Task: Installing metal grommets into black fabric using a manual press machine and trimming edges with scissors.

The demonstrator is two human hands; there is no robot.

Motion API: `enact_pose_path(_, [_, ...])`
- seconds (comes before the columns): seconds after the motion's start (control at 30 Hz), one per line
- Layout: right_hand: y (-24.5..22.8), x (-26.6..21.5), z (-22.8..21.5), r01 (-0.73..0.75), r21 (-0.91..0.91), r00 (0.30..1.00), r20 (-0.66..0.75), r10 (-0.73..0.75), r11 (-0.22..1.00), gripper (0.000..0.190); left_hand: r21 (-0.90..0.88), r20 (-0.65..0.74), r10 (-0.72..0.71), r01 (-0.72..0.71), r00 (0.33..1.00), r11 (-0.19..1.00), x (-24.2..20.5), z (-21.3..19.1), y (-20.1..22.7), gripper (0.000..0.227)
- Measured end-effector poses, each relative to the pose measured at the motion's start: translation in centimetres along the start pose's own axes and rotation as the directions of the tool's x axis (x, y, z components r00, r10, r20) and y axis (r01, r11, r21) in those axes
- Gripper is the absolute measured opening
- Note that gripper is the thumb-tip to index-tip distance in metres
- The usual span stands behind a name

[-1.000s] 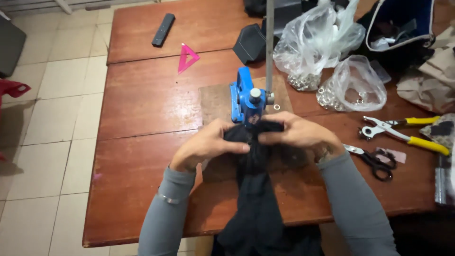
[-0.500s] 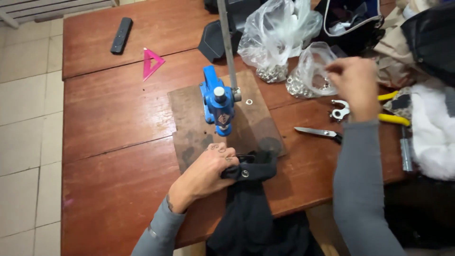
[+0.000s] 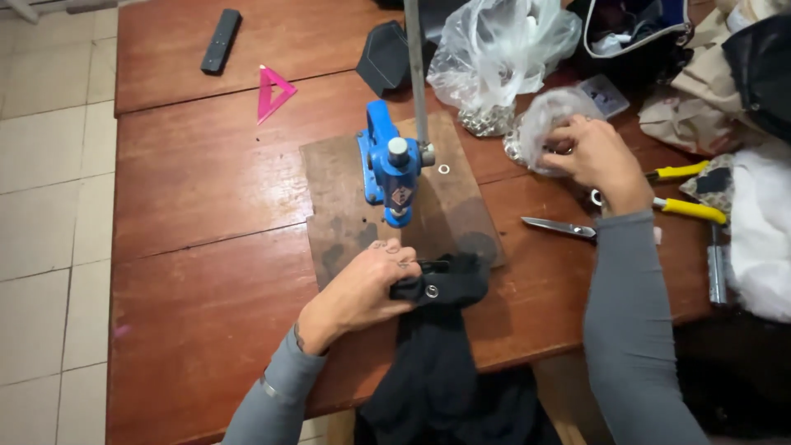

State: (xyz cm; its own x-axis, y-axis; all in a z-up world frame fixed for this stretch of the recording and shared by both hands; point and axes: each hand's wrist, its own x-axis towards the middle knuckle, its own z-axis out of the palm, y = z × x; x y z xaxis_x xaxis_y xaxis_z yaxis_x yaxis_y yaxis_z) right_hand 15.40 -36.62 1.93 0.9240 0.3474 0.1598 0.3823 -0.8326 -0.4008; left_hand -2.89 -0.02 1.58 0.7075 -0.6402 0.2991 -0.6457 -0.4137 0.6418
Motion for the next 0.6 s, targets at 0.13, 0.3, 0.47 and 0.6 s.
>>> enact_pose_path(0.13, [-3.0, -0.3, -2.3, 0.028, -0.113, 0.999, -0.043, -0.033, 0.993, 0.057, -0.045, 0.011, -0.032, 0.033, 0.999, 0.998, 0.2, -0.1, -0.1, 0.029])
enact_pose_path(0.3, [-4.1, -0.1, -3.7, -0.102, -0.03, 0.994, -0.053, 0.101, 0.994, 0.069, -0.067, 0.004, -0.022, 0.022, 1.0, 0.998, 0.2, -0.1, -0.2, 0.03])
enact_pose_path(0.47, [0.4, -0.4, -1.6, 0.032, -0.336, 0.934, -0.325, -0.148, 0.941, 0.022, -0.072, 0.032, -0.066, 0.068, 0.997, 0.995, 0.3, 0.2, -0.6, 0.029])
enact_pose_path(0.6, [-3.8, -3.2, -4.6, -0.091, -0.118, 0.915, -0.402, 0.036, 0.989, 0.015, -0.073, 0.017, -0.052, 0.053, 0.998, 0.996, 0.4, 0.1, -0.4, 0.029])
